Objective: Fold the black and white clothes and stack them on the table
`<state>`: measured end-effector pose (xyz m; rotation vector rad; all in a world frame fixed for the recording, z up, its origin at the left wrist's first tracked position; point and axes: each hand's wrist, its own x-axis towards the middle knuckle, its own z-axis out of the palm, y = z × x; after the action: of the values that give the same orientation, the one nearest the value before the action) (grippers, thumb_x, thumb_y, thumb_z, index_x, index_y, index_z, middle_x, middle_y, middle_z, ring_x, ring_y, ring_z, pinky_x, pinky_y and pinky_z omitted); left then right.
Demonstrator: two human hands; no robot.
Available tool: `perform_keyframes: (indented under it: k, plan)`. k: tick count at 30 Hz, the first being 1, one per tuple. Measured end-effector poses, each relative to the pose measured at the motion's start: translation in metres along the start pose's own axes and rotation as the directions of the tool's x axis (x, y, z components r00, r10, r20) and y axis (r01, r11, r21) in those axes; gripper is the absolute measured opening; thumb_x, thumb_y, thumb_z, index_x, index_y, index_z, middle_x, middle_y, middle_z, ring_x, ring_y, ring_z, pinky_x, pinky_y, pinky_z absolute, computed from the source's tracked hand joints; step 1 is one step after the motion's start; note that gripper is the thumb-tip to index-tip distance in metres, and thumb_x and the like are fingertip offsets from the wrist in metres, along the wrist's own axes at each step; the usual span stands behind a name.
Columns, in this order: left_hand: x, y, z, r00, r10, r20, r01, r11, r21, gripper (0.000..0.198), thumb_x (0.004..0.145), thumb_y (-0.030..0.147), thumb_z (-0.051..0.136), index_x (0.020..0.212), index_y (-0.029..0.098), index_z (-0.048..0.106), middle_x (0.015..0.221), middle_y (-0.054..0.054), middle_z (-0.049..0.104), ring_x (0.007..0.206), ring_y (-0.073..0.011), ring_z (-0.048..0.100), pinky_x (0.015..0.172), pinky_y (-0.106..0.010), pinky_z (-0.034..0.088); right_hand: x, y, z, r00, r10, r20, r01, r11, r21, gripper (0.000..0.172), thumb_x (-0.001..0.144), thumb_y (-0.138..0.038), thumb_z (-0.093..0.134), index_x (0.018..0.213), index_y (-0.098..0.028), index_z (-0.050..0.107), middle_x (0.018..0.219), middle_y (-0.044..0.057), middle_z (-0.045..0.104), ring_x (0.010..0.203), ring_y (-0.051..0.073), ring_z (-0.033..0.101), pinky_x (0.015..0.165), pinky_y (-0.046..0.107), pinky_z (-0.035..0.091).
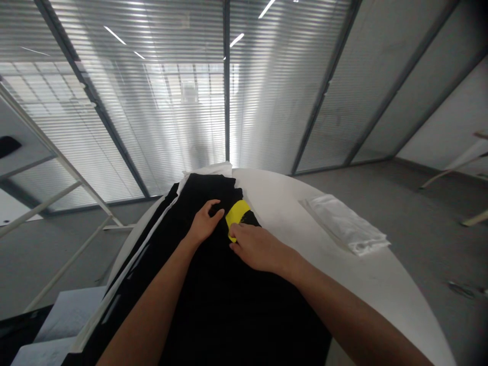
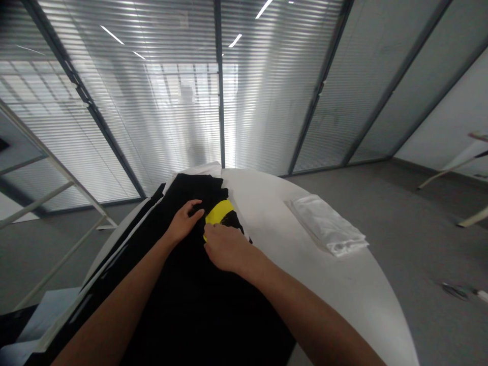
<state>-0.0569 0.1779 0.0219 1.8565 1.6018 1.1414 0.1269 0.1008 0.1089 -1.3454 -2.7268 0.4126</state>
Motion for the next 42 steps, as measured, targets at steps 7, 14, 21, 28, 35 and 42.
perform_keyframes:
  k: [7, 14, 21, 28, 35, 42]
  plan:
    - [0.006, -0.005, -0.016, 0.999, -0.020, -0.051, 0.017, 0.998, -0.066, 0.051, 0.075, 0.014, 0.056, 0.125, 0.020, 0.056, 0.120, -0.004, 0.063, 0.114, -0.0203, 0.056, 0.103, -0.036, 0.043, -0.003, -0.017, 0.007, 0.986, -0.159, -0.043, 0.165, 0.966, 0.202, 0.021, 0.088, -0.015, 0.045, 0.106, -0.014, 0.056, 0.109, 0.013, 0.061, 0.094, 0.021, 0.058, 0.082, 0.032, 0.044]
    - [0.012, -0.026, -0.027, 0.991, -0.072, -0.117, 0.064, 0.995, -0.072, 0.057, 0.073, 0.009, 0.048, 0.129, 0.019, 0.052, 0.128, -0.006, 0.060, 0.123, -0.0217, 0.053, 0.108, -0.038, 0.040, -0.006, -0.019, 0.010, 0.943, -0.331, 0.024, 0.301, 0.885, 0.355, 0.032, 0.087, -0.013, 0.046, 0.116, -0.017, 0.059, 0.110, 0.009, 0.062, 0.096, 0.017, 0.058, 0.088, 0.027, 0.043]
    - [0.013, -0.039, -0.029, 0.983, -0.145, -0.117, 0.166, 0.967, 0.194, 0.058, 0.077, 0.019, 0.050, 0.135, 0.023, 0.048, 0.128, -0.009, 0.059, 0.124, -0.0267, 0.051, 0.107, -0.049, 0.036, -0.002, -0.003, 0.013, 0.999, 0.035, 0.011, -0.036, 0.999, 0.030, 0.041, 0.087, -0.039, 0.054, 0.120, -0.015, 0.053, 0.114, 0.017, 0.059, 0.099, 0.028, 0.061, 0.080, 0.038, 0.047]
    - [0.009, -0.044, -0.021, 0.984, -0.174, -0.043, 0.173, 0.852, 0.494, 0.056, 0.083, 0.025, 0.043, 0.139, 0.024, 0.047, 0.143, -0.011, 0.048, 0.137, -0.0292, 0.034, 0.109, -0.057, 0.024, 0.002, -0.004, 0.026, 0.980, -0.073, 0.183, 0.080, 0.996, -0.036, 0.036, 0.084, -0.031, 0.055, 0.117, -0.016, 0.053, 0.103, 0.015, 0.068, 0.093, 0.029, 0.066, 0.071, 0.036, 0.048]
    - [0.012, -0.038, -0.023, 0.990, -0.119, -0.080, 0.142, 0.897, 0.418, 0.065, 0.085, 0.021, 0.039, 0.149, 0.026, 0.031, 0.150, -0.008, 0.039, 0.140, -0.0249, 0.030, 0.109, -0.054, 0.027, 0.002, -0.007, 0.023, 0.957, -0.145, 0.251, 0.158, 0.987, -0.029, 0.043, 0.086, -0.050, 0.052, 0.114, -0.017, 0.054, 0.098, 0.014, 0.071, 0.087, 0.030, 0.068, 0.067, 0.035, 0.048]
    - [0.016, -0.047, -0.018, 0.985, -0.160, -0.068, 0.171, 0.806, 0.567, 0.059, 0.087, 0.021, 0.036, 0.145, 0.024, 0.039, 0.147, -0.006, 0.044, 0.137, -0.0277, 0.032, 0.108, -0.054, 0.027, 0.004, -0.009, 0.030, 0.941, -0.246, 0.234, 0.251, 0.968, 0.009, 0.021, 0.086, -0.021, 0.045, 0.103, -0.019, 0.058, 0.096, 0.011, 0.071, 0.081, 0.023, 0.067, 0.063, 0.029, 0.042]
